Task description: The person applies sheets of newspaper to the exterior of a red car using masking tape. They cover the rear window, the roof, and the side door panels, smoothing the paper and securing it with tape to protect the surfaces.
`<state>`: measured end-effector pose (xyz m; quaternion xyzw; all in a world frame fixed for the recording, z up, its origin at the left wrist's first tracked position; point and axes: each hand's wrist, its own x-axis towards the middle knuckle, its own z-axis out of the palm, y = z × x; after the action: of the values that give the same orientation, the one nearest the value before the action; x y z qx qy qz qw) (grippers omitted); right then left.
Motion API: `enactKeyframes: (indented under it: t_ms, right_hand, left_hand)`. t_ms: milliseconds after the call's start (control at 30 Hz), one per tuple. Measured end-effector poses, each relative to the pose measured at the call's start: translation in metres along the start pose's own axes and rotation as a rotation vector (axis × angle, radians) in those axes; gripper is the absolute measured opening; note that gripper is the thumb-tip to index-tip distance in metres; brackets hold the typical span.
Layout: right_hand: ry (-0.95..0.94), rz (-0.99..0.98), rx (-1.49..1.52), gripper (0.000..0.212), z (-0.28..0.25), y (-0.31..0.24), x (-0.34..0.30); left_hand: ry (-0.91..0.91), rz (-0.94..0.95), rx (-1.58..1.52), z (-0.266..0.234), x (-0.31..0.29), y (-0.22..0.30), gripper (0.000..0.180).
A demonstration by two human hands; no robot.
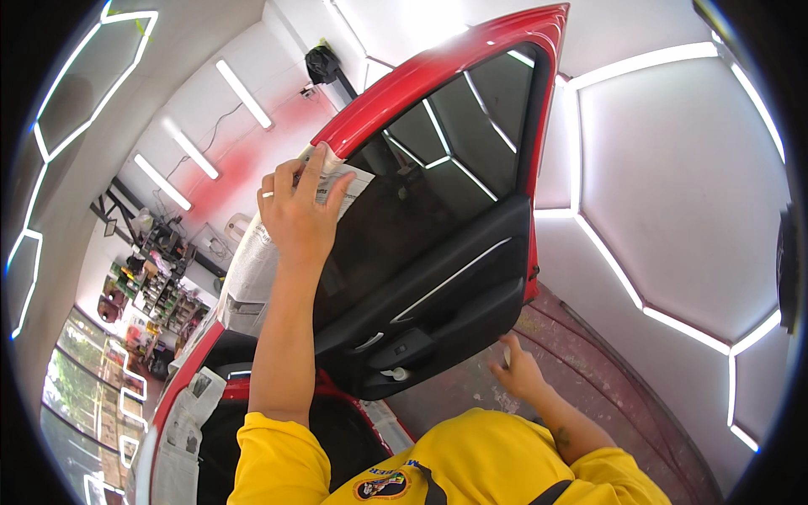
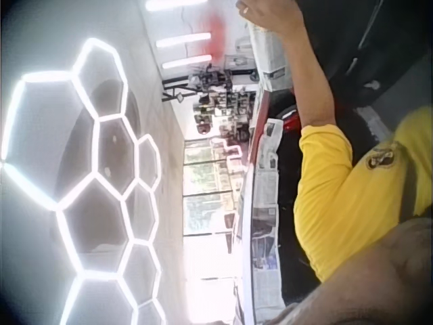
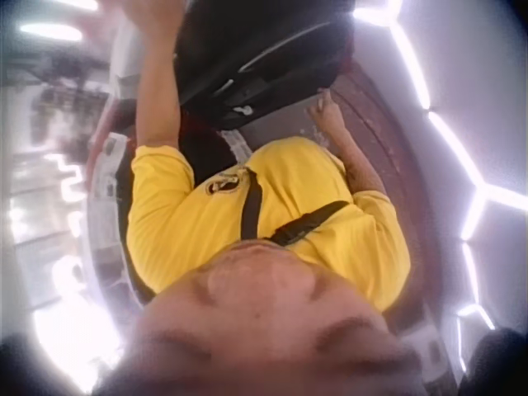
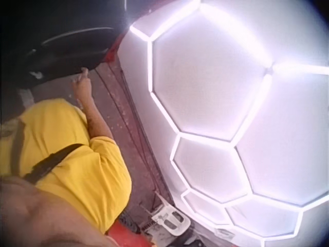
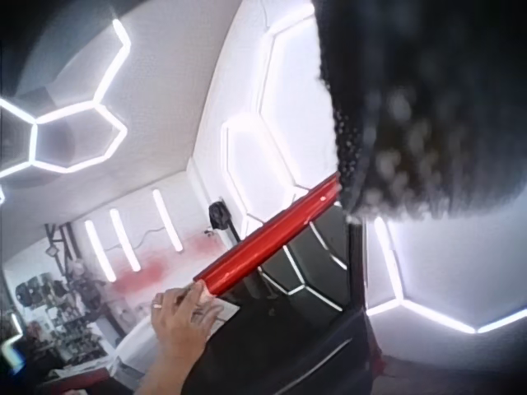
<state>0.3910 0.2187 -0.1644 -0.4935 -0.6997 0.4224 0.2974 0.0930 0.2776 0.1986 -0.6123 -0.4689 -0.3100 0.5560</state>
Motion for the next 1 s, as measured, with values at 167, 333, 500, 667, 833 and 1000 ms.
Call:
enactKeyframes:
  t_ms: [167,333,500,667,833,1000]
  right_hand:
    - [-0.048,0.247,-0.059,0.072,-0.024,0.048,-0.022]
    - [-0.201,-0.073,0.396,0.092,-0.060,-0.001,-0.009]
    - [-0.282,-0.270,0.563,0.100,-0.058,-0.009,0.011]
    - [-0.418,-0.229,0.582,0.096,-0.035,0.000,0.014]
    - [-0.534,-0.035,0.525,0.099,-0.029,0.029,0.010]
    - [-0.593,-0.007,0.466,0.096,-0.027,0.043,0.003]
  left_hand:
    - [0.100,-0.144,-0.134,-0.041,-0.070,0.059,0.071]
    - [-0.283,-0.482,-0.597,-0.077,-0.157,0.169,0.044]
    - [-0.405,-0.657,-0.611,-0.096,-0.185,0.178,0.038]
    - [-0.109,-0.695,-0.233,-0.122,-0.176,0.082,0.039]
    - [-0.005,-0.661,0.098,-0.135,-0.146,-0.031,0.043]
    - [-0.197,-0.588,0.198,-0.110,-0.156,-0.089,0.051]
